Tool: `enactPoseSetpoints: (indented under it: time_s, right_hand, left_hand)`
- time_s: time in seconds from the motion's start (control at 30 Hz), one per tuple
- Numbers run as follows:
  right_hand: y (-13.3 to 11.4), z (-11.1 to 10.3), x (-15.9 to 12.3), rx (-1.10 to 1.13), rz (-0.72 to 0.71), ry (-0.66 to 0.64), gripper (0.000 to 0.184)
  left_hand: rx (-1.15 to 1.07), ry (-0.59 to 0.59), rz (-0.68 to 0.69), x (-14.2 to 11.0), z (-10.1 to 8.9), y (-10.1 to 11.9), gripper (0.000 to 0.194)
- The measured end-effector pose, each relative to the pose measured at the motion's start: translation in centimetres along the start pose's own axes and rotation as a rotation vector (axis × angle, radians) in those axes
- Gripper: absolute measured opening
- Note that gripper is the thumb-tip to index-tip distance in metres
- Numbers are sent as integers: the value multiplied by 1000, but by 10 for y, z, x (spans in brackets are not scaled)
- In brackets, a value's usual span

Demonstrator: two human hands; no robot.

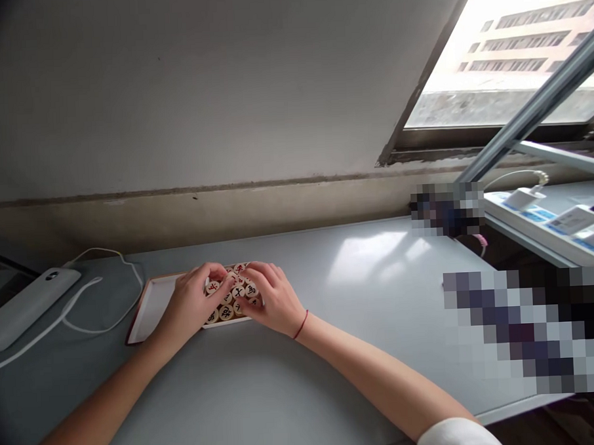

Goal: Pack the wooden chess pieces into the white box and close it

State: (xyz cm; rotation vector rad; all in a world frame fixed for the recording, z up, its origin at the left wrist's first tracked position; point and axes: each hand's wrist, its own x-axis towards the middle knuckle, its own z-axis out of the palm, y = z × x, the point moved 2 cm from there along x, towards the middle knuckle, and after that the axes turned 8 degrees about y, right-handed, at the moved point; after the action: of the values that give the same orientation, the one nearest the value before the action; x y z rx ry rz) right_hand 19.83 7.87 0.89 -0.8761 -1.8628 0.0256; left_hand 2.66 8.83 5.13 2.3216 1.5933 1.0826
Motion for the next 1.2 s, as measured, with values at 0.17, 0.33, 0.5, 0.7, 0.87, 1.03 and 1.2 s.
enactPoseSetpoints:
  time_s: [0.17, 0.33, 0.5, 0.7, 0.87, 1.03, 1.2]
  right_hand:
    - [-11, -4, 2, 67, -110, 19, 31]
    - [7, -7, 4, 2, -27, -26, 27]
    - [50, -9, -1, -272, 244, -113, 18]
    - [70, -2, -9, -379, 358, -262, 17]
    - [70, -2, -10, -373, 382, -255, 22]
    - [70, -2, -10, -384, 377, -259, 22]
    - [69, -2, -10, -394, 360, -253, 22]
  left_hand:
    - [-257, -73, -105, -10, 0, 17, 12]
    - [-38, -161, 16, -2, -2, 0, 24]
    - [470, -143, 68, 12, -13, -39, 28]
    - [613, -179, 44, 6, -6, -43, 29]
    - [634, -194, 64, 6, 3, -29, 31]
    - [645, -229, 9, 4, 12, -28, 34]
    - [598, -181, -45, 1, 16, -30, 34]
